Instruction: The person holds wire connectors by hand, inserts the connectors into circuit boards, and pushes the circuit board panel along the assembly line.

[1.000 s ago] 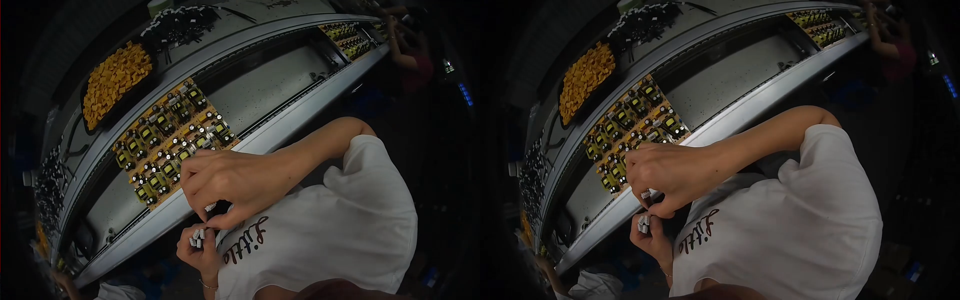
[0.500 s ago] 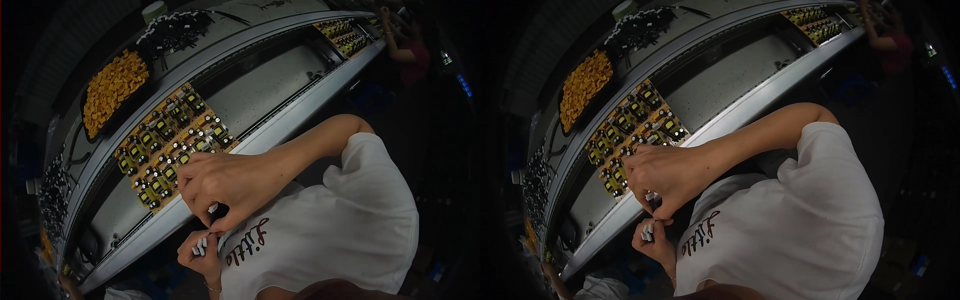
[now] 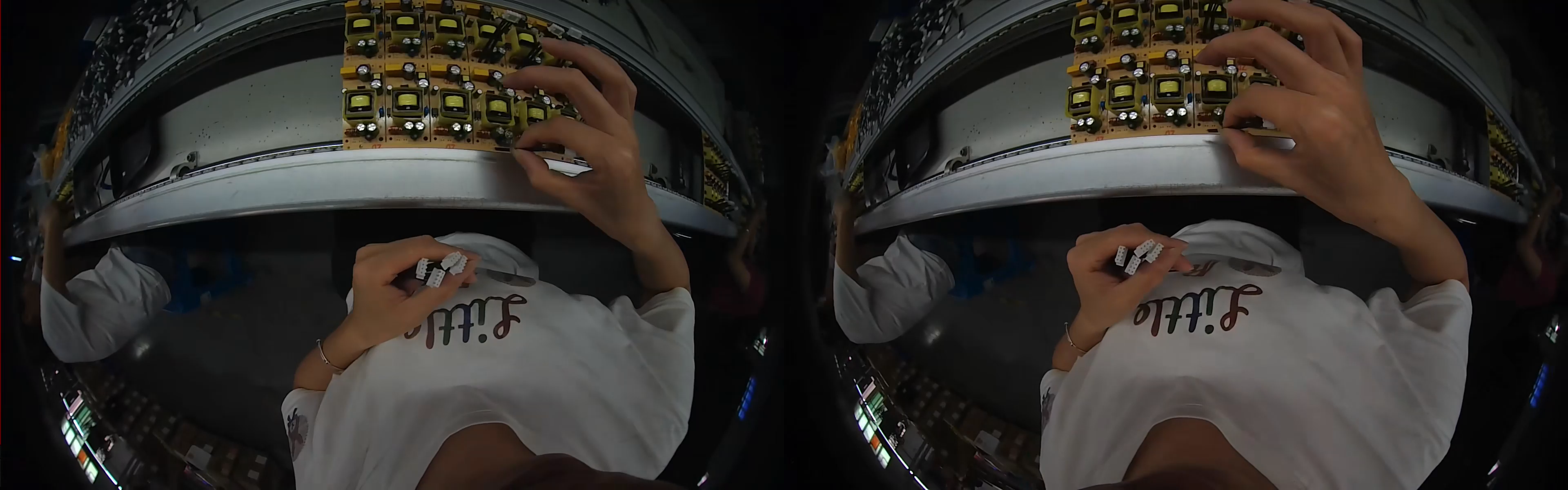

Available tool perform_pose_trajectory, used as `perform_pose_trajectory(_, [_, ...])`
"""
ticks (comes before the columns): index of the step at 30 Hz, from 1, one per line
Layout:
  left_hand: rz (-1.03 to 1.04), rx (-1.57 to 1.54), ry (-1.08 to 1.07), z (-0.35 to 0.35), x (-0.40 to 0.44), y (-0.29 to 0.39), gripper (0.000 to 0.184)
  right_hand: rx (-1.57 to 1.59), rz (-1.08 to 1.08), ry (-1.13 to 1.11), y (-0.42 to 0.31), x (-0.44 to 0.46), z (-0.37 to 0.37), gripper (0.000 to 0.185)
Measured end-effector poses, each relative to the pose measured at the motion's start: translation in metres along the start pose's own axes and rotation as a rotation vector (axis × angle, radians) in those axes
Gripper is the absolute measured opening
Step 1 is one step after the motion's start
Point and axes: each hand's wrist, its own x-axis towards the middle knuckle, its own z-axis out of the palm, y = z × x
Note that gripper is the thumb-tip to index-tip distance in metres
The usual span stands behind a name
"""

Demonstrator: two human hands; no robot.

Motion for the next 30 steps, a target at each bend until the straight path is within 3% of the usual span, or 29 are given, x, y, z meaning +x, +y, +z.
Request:
perform_pose_trajectory(7, [-0.059, 0.036, -0.059, -0.007, -0.004, -0.004, 0.014, -0.043, -0.067, 0.011, 0.011, 0.004, 0.019, 0.012])
perform_pose_trajectory(10, [0.004, -0.008, -0.031, -0.003, -0.004, -0.011, 0.016, 0.109, -0.138, 0.213, 0.016, 0.001, 0.026, 0.01])
perform_pose_trajectory(13, [-0.064, 0.023, -0.045, -0.002, 0.0, -0.002, 0.013, -0.025, -0.067, 0.008, 0.009, 0.004, 0.015, 0.01])
perform_pose_trajectory(30, [-0.04, -0.023, -0.03, 0.0, 0.0, -0.004, 0.013, -0.174, -0.098, -0.047, 0.017, 0.0, 0.013, 0.011])
